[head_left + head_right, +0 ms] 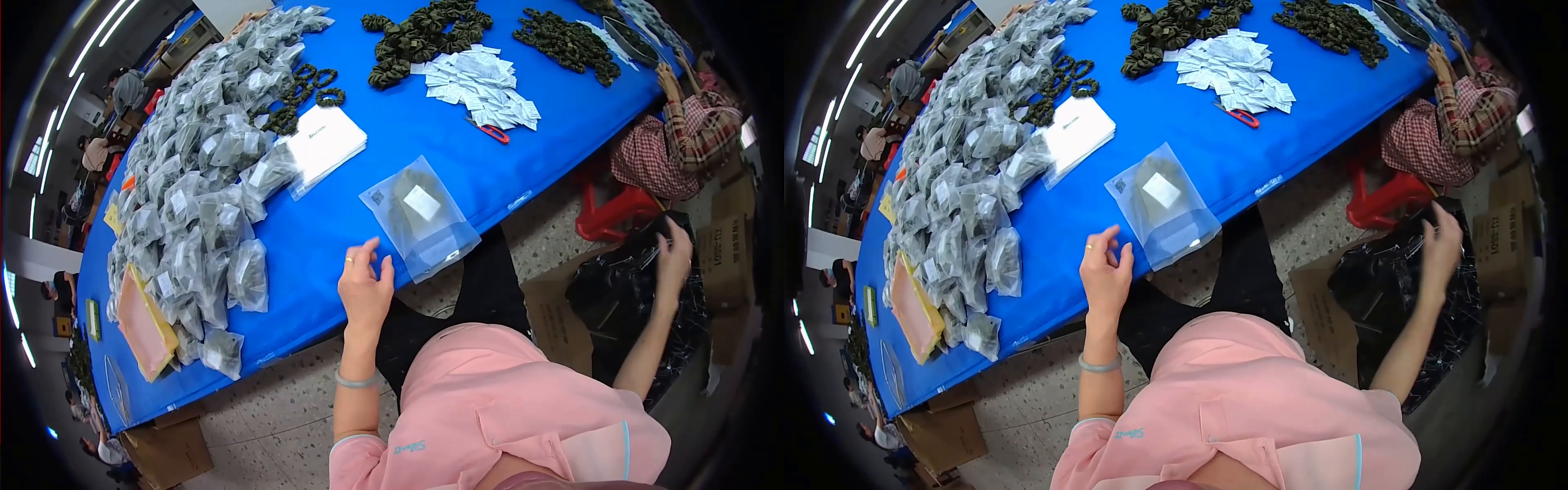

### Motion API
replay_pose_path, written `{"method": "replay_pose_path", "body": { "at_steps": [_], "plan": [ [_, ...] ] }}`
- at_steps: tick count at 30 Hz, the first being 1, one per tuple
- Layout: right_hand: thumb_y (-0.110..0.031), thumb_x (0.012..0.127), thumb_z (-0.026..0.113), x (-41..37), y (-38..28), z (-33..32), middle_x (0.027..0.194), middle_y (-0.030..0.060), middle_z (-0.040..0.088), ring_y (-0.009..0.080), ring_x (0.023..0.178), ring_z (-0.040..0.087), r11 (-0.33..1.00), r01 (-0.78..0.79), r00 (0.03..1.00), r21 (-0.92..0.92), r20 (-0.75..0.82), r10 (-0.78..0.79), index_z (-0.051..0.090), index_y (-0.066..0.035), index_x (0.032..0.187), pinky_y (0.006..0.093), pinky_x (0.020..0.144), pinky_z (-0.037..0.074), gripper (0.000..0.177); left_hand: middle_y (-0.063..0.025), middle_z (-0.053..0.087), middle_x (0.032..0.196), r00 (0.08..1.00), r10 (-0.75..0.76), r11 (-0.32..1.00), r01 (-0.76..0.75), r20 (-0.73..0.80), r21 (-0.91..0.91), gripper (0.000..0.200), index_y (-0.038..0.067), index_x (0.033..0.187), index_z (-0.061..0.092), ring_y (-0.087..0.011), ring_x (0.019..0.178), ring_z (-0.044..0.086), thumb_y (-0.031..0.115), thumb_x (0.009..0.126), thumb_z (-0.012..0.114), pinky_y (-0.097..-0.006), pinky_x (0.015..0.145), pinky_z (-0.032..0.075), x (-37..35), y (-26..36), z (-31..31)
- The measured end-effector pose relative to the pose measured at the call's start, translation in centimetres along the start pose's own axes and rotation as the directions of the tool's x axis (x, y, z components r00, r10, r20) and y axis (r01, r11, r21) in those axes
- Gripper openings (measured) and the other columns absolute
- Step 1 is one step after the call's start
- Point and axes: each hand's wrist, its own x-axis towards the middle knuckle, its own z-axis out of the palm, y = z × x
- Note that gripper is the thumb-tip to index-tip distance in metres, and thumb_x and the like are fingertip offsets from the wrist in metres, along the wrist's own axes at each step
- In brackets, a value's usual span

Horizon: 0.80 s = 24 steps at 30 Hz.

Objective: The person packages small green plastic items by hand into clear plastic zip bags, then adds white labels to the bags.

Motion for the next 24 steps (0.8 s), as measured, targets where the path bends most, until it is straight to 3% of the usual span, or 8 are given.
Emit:
{"method": "replay_pose_path", "body": {
  "at_steps": [3, 6, 7, 10, 12, 14, 16, 24],
  "plan": [
    [-0.001, 0.078, 0.069, 0.9, -18.4, 2.1, 0.111, 0.0067, 0.064, 0.0241, 0.095, 0.062, 0.721, 0.528, 0.848, 0.449, -0.225, -0.480, 0.069, -0.010, 0.111, 0.0342, 0.081, 0.051, 0.035, -0.0057, 0.070, 0.092, 0.949, 0.302, 0.938, -0.278, -0.096, 0.206, 0.017, 0.008, 0.098, 0.073, -0.0208, 0.086, 0.062, 0.013, 0.081, 0.070, -0.0258, 0.072, 0.047, 1.0, 0.4, -0.1],
    [-0.005, 0.079, 0.070, 0.3, -29.0, 3.6, 0.110, 0.0008, 0.068, 0.0239, 0.114, 0.059, 0.288, 0.858, 0.473, 0.425, -0.436, -0.765, 0.071, -0.011, 0.100, 0.0326, 0.091, 0.049, 0.021, -0.0040, 0.069, 0.097, 0.849, 0.528, 0.814, -0.509, 0.007, 0.278, 0.019, 0.010, 0.098, 0.072, -0.0238, 0.097, 0.061, 0.012, 0.079, 0.070, -0.0271, 0.079, 0.046, 1.7, 1.1, -0.3],
    [-0.005, 0.079, 0.070, 0.2, -30.0, 4.5, 0.110, 0.0008, 0.068, 0.0239, 0.114, 0.059, 0.275, 0.859, 0.467, 0.432, -0.442, -0.766, 0.071, -0.011, 0.100, 0.0326, 0.091, 0.049, 0.021, -0.0036, 0.069, 0.098, 0.824, 0.566, 0.783, -0.548, 0.032, 0.294, 0.020, 0.010, 0.098, 0.072, -0.0244, 0.099, 0.061, 0.012, 0.079, 0.070, -0.0273, 0.081, 0.046, 1.7, 1.1, -0.3],
    [-0.008, 0.085, 0.067, 0.2, -32.9, 7.7, 0.098, 0.0020, 0.070, 0.0198, 0.102, 0.062, 0.010, 0.519, 0.563, 0.855, -0.332, -0.757, 0.071, -0.009, 0.095, 0.0295, 0.085, 0.049, 0.011, -0.0029, 0.067, 0.087, 0.882, 0.470, 0.882, -0.468, -0.036, 0.053, 0.010, 0.009, 0.092, 0.071, -0.0220, 0.088, 0.060, 0.012, 0.083, 0.068, -0.0292, 0.082, 0.044, 1.2, -0.1, 1.1],
    [-0.008, 0.087, 0.067, 0.4, -34.1, 8.0, 0.094, 0.0024, 0.070, 0.0184, 0.098, 0.063, -0.083, 0.358, 0.571, 0.930, -0.289, -0.769, 0.071, -0.008, 0.094, 0.0284, 0.083, 0.049, 0.008, -0.0027, 0.066, 0.084, 0.900, 0.432, 0.900, -0.434, -0.061, -0.030, 0.008, 0.008, 0.090, 0.071, -0.0212, 0.085, 0.060, 0.012, 0.085, 0.067, -0.0299, 0.082, 0.043, 1.2, -0.1, 1.6],
    [-0.010, 0.090, 0.065, -0.1, -34.9, 7.7, 0.085, 0.0026, 0.069, 0.0152, 0.085, 0.062, 0.014, 0.046, 0.703, 0.999, -0.022, -0.711, 0.070, -0.006, 0.090, 0.0256, 0.075, 0.048, 0.007, -0.0032, 0.064, 0.079, 0.997, 0.058, 0.971, -0.067, -0.044, -0.232, 0.007, 0.007, 0.085, 0.069, -0.0200, 0.078, 0.056, 0.013, 0.087, 0.065, -0.0309, 0.077, 0.043, 0.9, 0.0, 2.0],
    [-0.012, 0.093, 0.063, -0.7, -35.6, 7.3, 0.075, 0.0027, 0.068, 0.0120, 0.073, 0.060, 0.083, -0.285, 0.736, 0.955, 0.274, -0.620, 0.069, -0.004, 0.087, 0.0227, 0.068, 0.046, 0.012, -0.0036, 0.061, 0.075, 0.948, -0.314, 0.862, 0.307, 0.052, -0.404, 0.012, 0.006, 0.081, 0.066, -0.0187, 0.072, 0.053, 0.013, 0.090, 0.064, -0.0319, 0.072, 0.043, 0.6, 0.1, 2.2],
    [-0.013, 0.095, 0.061, -1.1, -37.6, 6.1, 0.063, 0.0021, 0.062, 0.0084, 0.054, 0.050, 0.191, -0.214, 0.799, 0.958, 0.284, -0.530, 0.066, -0.002, 0.081, 0.0213, 0.055, 0.039, 0.018, -0.0043, 0.059, 0.073, 0.912, -0.409, 0.870, 0.389, -0.002, -0.303, 0.024, 0.003, 0.071, 0.058, -0.0183, 0.065, 0.047, 0.013, 0.092, 0.060, -0.0336, 0.059, 0.041, 1.3, 0.6, 2.3]
  ]
}}
